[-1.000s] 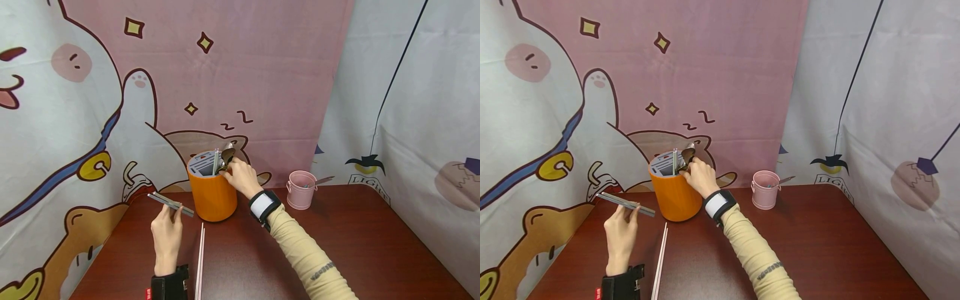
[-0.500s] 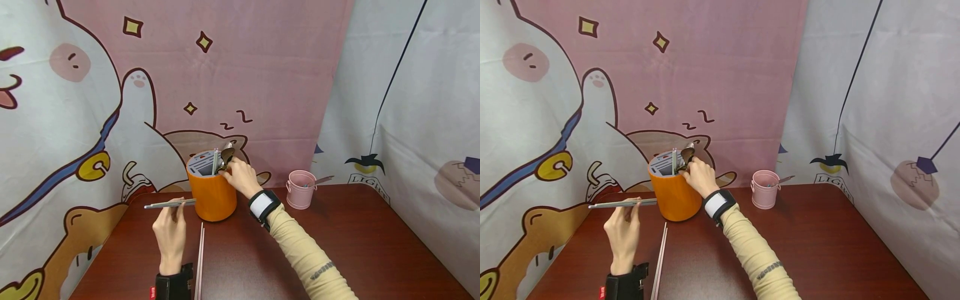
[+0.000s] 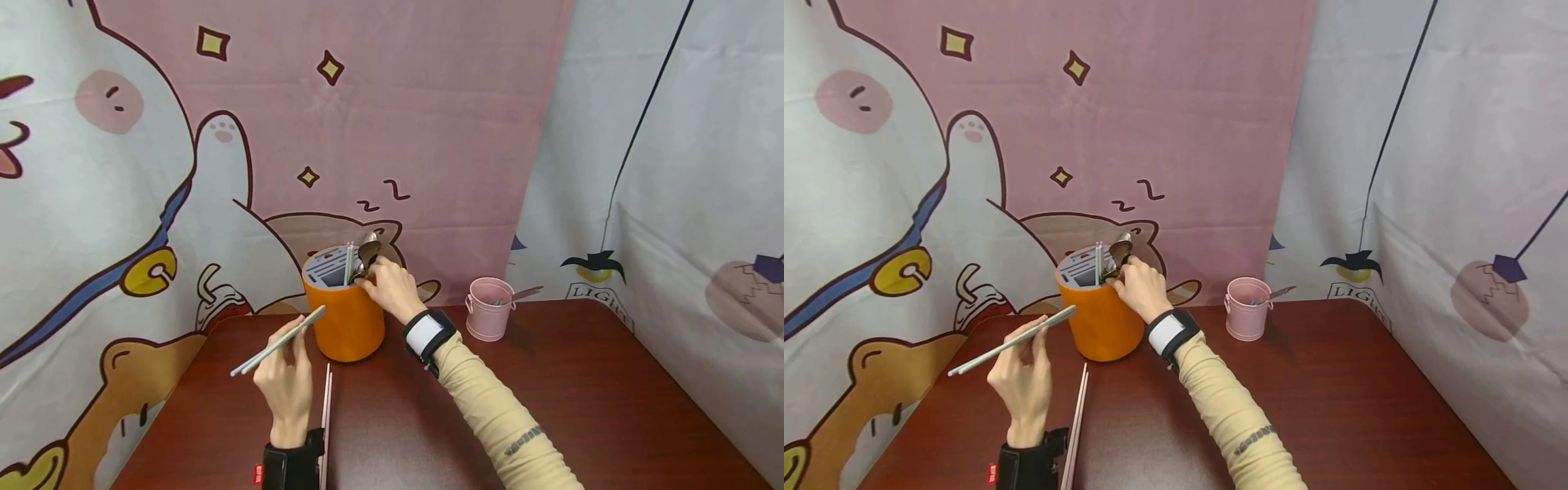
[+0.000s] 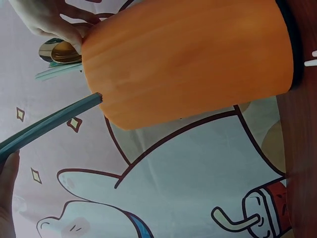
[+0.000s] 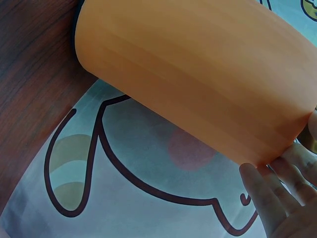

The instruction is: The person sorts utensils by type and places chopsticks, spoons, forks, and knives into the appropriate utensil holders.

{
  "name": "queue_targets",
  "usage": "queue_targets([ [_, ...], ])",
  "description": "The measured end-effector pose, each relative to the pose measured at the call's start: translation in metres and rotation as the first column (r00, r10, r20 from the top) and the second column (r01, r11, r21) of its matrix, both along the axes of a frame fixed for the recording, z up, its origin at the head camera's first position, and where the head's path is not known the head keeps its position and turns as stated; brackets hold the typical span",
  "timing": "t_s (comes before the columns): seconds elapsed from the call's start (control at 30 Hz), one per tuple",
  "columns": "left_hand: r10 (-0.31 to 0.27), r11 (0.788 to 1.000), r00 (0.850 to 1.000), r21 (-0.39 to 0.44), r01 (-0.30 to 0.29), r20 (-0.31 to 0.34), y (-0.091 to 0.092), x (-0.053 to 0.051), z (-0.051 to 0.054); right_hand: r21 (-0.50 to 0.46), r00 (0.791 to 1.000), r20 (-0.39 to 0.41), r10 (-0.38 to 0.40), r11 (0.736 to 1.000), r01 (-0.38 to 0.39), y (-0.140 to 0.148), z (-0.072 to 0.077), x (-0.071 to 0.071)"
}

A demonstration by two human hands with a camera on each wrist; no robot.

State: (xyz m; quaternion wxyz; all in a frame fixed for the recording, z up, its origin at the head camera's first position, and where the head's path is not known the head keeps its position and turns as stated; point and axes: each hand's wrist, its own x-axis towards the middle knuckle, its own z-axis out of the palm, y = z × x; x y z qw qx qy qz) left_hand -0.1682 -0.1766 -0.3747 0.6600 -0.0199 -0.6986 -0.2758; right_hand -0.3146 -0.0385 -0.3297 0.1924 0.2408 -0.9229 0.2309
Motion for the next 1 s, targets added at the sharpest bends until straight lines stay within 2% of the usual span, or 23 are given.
queue_targets([
  [0.13,-0.005,1.0,0.999,0.021,0.006,-0.045,0.002,-0.003,0.005,0.0,1.0,-0.005,-0.005,1.0,0.005,-0.001,0.001,-0.001],
  [0.27,-0.015,0.999,0.996,0.038,0.019,-0.086,0.006,-0.009,0.014,-0.002,1.0,-0.009,-0.001,1.0,0.001,-0.001,0.001,-0.001],
  [0.43,-0.044,0.998,0.995,0.039,0.048,-0.089,0.01,-0.02,0.028,-0.001,1.0,-0.005,-0.004,1.0,0.004,-0.001,0.0,-0.001],
  [0.57,-0.073,0.997,0.996,0.032,0.075,-0.044,0.009,-0.033,0.03,0.004,1.0,-0.002,-0.002,1.0,0.002,0.0,-0.001,0.0],
  [0.77,-0.109,0.993,0.992,-0.029,0.111,0.059,0.006,-0.052,0.027,0.007,1.0,-0.005,-0.002,1.0,0.002,0.0,-0.002,0.0],
  [0.87,-0.123,0.991,0.987,-0.045,0.128,0.099,0.006,-0.058,0.024,0.005,1.0,-0.011,-0.001,1.0,0.001,0.0,-0.001,0.0],
  [1.0,-0.115,0.99,0.982,-0.068,0.126,0.147,0.006,-0.064,0.021,0.004,1.0,-0.024,-0.003,1.0,0.003,0.0,-0.001,0.0],
])
